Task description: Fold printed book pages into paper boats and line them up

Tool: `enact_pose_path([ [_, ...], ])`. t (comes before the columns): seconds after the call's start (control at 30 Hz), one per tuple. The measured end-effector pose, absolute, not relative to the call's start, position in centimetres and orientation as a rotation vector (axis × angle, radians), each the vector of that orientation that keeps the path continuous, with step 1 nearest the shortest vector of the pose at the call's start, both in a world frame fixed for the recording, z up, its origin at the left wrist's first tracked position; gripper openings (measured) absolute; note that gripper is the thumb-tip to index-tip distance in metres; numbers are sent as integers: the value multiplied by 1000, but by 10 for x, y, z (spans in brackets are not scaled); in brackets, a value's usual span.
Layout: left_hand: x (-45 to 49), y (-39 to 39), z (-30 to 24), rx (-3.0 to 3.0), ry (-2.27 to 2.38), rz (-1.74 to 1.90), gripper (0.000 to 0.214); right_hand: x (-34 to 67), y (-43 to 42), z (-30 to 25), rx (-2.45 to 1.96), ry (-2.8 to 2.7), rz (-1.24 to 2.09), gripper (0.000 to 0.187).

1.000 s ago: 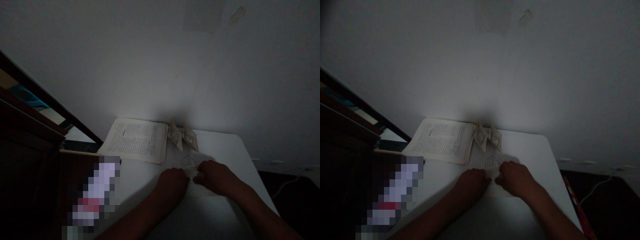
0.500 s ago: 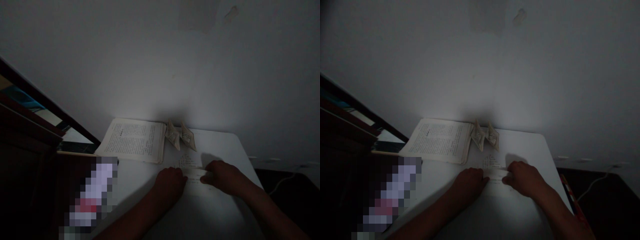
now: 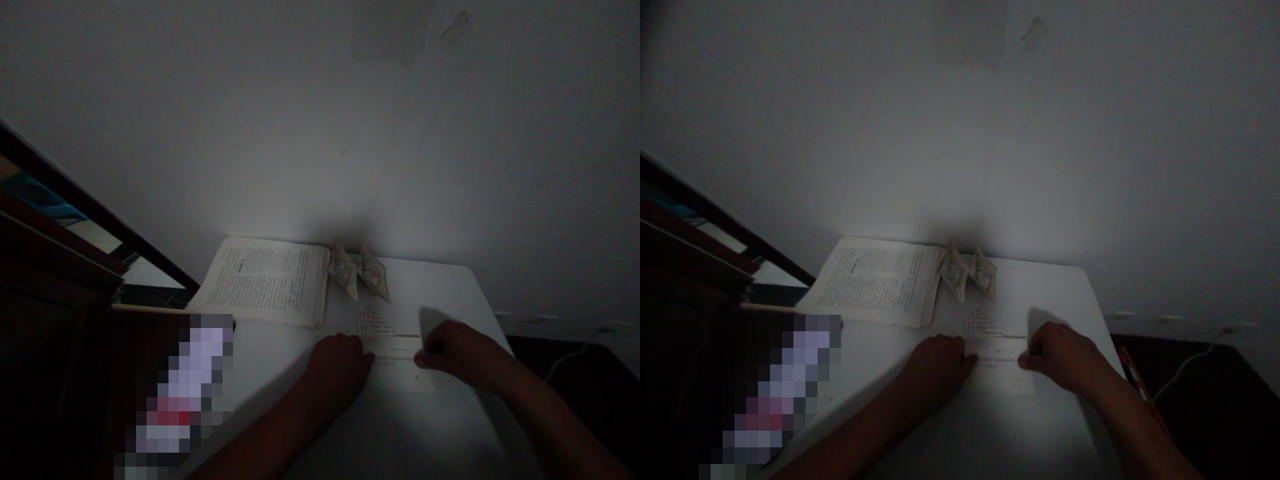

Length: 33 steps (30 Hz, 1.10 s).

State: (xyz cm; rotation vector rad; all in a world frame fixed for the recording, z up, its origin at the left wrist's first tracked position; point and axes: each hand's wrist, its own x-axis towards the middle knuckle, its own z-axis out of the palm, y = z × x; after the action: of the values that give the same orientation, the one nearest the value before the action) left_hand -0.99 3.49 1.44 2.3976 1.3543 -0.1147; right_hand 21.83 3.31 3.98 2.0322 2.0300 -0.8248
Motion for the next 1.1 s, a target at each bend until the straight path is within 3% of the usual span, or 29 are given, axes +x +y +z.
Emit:
enact_pose_path([
  [0.3, -7, 36, 19, 2363, 1433, -134, 42, 236, 27, 35, 2121, 1956, -888, 27],
  [0.47, -4, 40, 19, 2373, 1444, -132, 50, 218, 18, 41, 2135, 2154, -790, 20],
  [0.6, -3, 42, 23, 2343, 1475, -166, 51, 179, 13, 47, 2095, 2321, -910, 22],
  [1.1, -38, 48, 38, 1974, 1658, -124, 37, 168, 21, 37, 2093, 2244, -879, 31],
])
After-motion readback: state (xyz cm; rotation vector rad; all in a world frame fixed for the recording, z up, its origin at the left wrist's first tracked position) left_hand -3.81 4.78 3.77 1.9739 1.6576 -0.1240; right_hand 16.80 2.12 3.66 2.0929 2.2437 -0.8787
